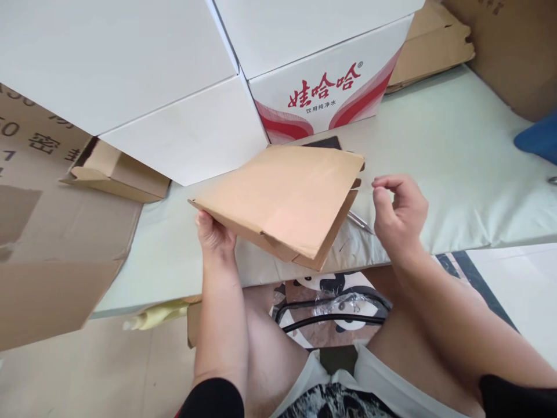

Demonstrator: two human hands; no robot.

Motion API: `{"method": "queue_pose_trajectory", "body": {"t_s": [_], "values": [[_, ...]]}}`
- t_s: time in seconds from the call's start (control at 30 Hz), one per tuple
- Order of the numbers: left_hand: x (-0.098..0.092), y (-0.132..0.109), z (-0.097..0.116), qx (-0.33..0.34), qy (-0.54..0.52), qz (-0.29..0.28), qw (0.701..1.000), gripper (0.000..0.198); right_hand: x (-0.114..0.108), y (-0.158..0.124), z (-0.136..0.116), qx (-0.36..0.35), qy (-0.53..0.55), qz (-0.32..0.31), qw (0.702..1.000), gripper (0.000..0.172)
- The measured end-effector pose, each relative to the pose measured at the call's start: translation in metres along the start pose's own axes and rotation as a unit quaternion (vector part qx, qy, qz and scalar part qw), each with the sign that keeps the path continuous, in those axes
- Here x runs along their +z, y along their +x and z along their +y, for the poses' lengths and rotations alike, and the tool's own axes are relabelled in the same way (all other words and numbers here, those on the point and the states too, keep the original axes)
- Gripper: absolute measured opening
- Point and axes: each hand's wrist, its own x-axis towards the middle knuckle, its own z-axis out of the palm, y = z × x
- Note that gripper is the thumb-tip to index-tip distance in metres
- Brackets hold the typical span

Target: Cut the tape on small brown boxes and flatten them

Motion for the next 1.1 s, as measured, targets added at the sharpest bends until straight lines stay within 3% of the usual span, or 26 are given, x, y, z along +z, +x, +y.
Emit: {"method": "queue_pose_trajectory", "body": {"t_s": [0.13,0.23,0.37,0.5,0.63,0.77,0.87,1.0,1.1], "values": [[0.005,-0.001,0.0,0.062,-0.04,0.008,0.997,0.074,0.005,-0.022,-0.025,-0.145,0.04,-0.183,0.972,0.027],[0.011,-0.003,-0.001,0.095,-0.039,0.022,0.994,0.067,0.014,-0.035,-0.034,-0.141,0.101,-0.269,0.947,0.043],[0.016,-0.005,-0.003,0.095,-0.028,0.021,0.995,0.067,0.018,-0.042,-0.038,-0.041,0.119,-0.274,0.953,0.028],[0.015,-0.003,-0.008,0.09,-0.039,0.051,0.994,0.061,0.011,-0.039,-0.045,0.05,0.108,-0.219,0.968,0.023],[0.01,-0.002,-0.011,-0.006,0.024,0.051,0.998,0.058,0.001,-0.03,-0.044,0.109,0.056,-0.186,0.975,0.028],[0.006,0.0,-0.01,-0.107,0.061,0.029,0.992,0.049,-0.005,-0.02,-0.028,0.133,-0.044,-0.267,0.954,0.031],[0.006,0.0,-0.014,-0.172,0.115,-0.001,0.978,0.051,-0.006,-0.014,-0.012,0.129,-0.136,-0.296,0.936,0.039],[0.01,-0.002,-0.023,-0.194,0.229,0.016,0.954,0.057,-0.002,-0.005,0.006,0.151,-0.256,-0.259,0.919,0.067],[0.016,-0.003,-0.026,-0.222,0.251,-0.001,0.942,0.062,0.006,-0.002,0.017,0.101,-0.278,-0.247,0.923,0.082]]}}
